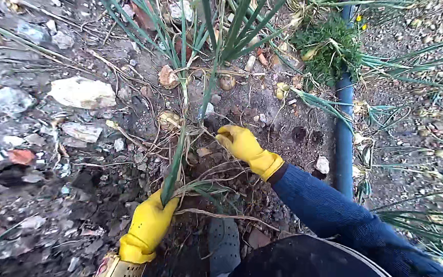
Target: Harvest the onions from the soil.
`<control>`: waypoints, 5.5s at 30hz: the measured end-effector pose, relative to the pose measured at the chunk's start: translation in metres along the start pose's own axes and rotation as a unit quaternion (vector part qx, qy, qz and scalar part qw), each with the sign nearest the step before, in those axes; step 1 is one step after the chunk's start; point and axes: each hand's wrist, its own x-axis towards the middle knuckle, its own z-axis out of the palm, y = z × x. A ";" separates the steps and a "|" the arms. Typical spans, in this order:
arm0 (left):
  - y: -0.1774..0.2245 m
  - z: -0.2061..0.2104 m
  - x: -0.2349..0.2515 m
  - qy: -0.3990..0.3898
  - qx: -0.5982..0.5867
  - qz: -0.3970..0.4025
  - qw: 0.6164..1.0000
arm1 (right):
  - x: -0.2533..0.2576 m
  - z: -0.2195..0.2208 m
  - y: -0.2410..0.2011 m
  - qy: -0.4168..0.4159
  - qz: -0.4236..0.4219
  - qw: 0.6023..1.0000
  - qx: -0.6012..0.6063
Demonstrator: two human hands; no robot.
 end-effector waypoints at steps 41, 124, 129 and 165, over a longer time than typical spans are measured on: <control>-0.105 -0.059 -0.006 0.278 -0.502 0.106 0.812 | 0.007 0.087 -0.053 0.071 0.100 0.979 0.160; -0.102 -0.062 -0.054 0.211 -0.039 -0.048 0.976 | 0.090 0.071 -0.073 -0.129 0.174 0.961 -0.169; -0.117 -0.062 -0.050 0.194 -0.038 -0.065 0.978 | 0.112 0.069 -0.045 -0.212 0.184 0.957 -0.075; -0.138 -0.058 -0.025 0.263 -0.274 0.078 0.922 | 0.146 0.005 0.006 -0.071 -0.200 0.929 -0.304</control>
